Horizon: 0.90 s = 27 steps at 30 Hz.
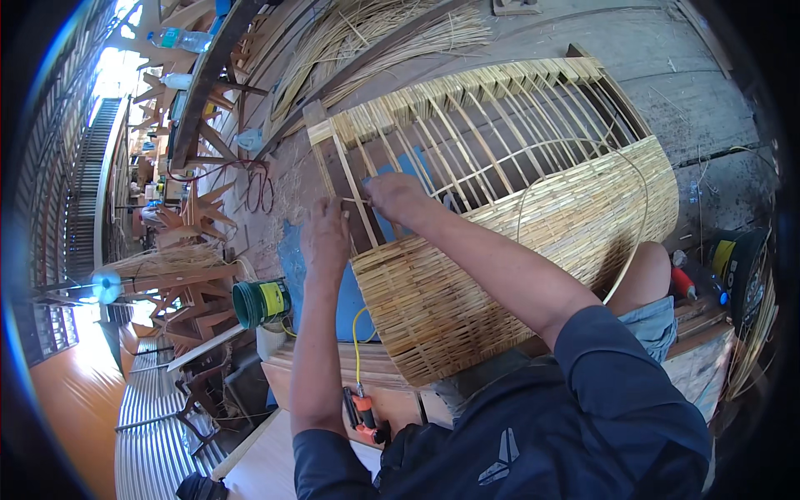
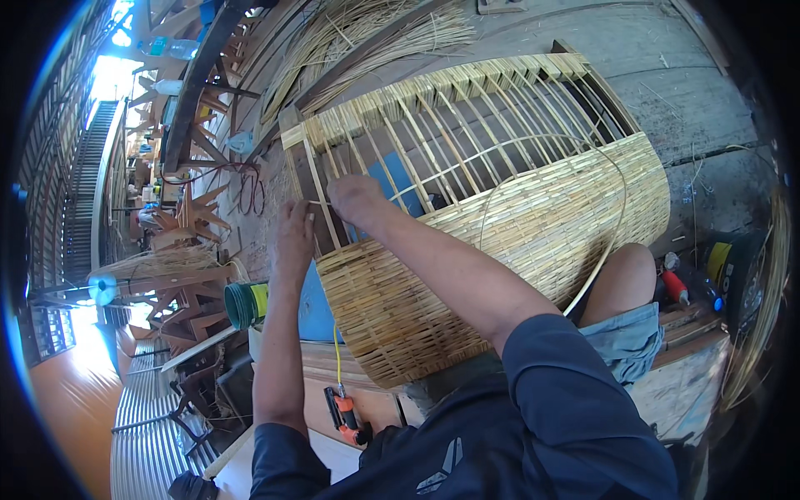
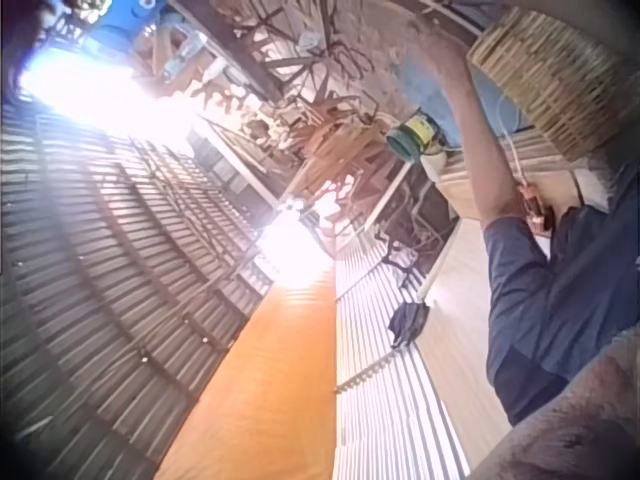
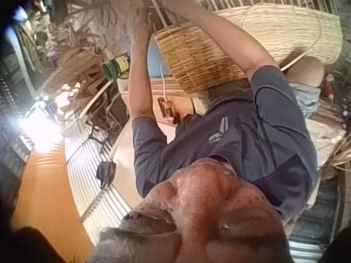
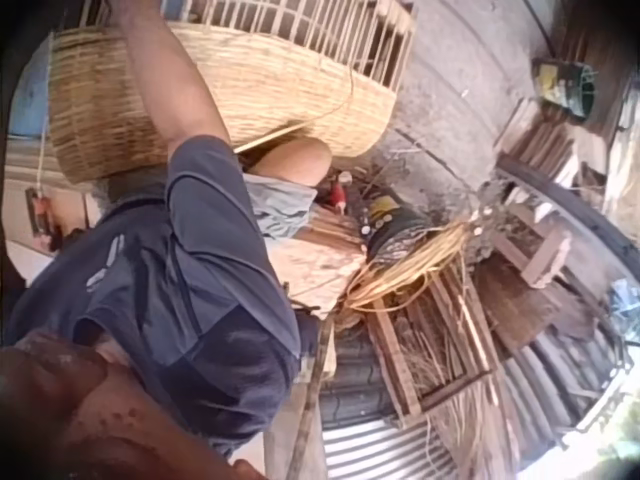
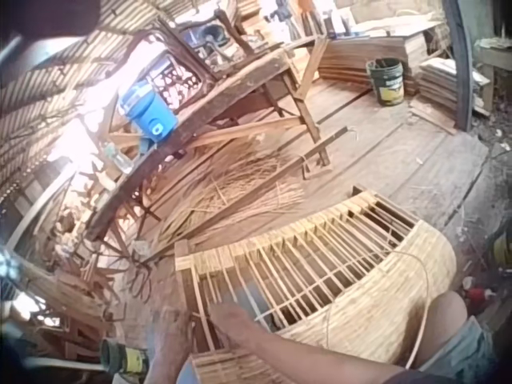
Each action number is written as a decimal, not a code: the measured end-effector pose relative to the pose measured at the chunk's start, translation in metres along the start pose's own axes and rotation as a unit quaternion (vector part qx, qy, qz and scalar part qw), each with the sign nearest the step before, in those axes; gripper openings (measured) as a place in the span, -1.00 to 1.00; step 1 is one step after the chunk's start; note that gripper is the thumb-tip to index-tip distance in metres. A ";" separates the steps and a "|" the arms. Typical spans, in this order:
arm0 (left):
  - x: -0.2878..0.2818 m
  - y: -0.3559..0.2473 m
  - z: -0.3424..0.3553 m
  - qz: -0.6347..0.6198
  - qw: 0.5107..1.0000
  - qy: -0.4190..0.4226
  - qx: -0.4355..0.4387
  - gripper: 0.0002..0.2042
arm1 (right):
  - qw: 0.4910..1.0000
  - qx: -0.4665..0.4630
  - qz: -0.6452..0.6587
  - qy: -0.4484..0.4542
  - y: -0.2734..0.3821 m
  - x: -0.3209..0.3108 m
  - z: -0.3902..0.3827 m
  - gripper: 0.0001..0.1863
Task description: Weaving and assembling a bamboo or rattan birdcage.
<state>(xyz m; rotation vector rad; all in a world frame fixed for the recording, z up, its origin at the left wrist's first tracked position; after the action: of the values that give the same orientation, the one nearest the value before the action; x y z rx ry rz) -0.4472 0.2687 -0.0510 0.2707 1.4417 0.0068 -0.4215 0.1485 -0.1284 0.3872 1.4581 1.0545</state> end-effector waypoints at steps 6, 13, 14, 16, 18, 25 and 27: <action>-0.020 -0.022 0.002 0.007 0.995 -0.031 0.097 -0.79 | 1.000 0.008 0.027 0.002 0.003 -0.006 -0.001 -0.81; -0.008 -0.022 0.010 0.010 0.999 0.022 0.046 -0.85 | 0.993 0.014 0.000 -0.119 -0.006 0.003 0.000 -0.81; 0.000 -0.022 0.010 0.048 0.997 0.051 0.032 -0.84 | 0.996 -0.020 0.017 -0.089 -0.002 0.006 0.001 -0.81; 0.001 -0.017 0.010 0.099 0.993 0.058 0.020 -0.82 | 0.999 -0.036 0.019 -0.028 -0.005 -0.001 -0.001 -0.78; -0.012 0.000 0.001 0.142 0.986 0.060 0.067 -0.80 | 0.986 -0.054 0.154 -0.020 -0.011 -0.030 -0.014 -0.68; -0.162 0.346 -0.106 0.278 0.872 0.066 -0.398 -0.66 | 0.955 0.215 -0.172 -0.108 -0.225 -0.286 -0.146 -0.34; -0.141 0.382 -0.123 0.283 0.872 0.083 -0.392 -0.63 | 0.943 0.187 -0.119 -0.247 -0.250 -0.310 -0.189 -0.32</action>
<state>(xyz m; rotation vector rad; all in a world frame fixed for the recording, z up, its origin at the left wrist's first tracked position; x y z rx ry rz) -0.5263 0.6381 0.1457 0.0055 1.3671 1.0961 -0.4439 -0.2902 -0.1611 0.6745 1.2027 0.4341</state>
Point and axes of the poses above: each hand's wrist, its own z-axis towards the middle knuckle, its own x-axis out of the palm, y = z × x, the point moved 7 cm from there along z, towards the middle knuckle, and after that the axes turned 11 degrees about -x, right-handed, at the moved point
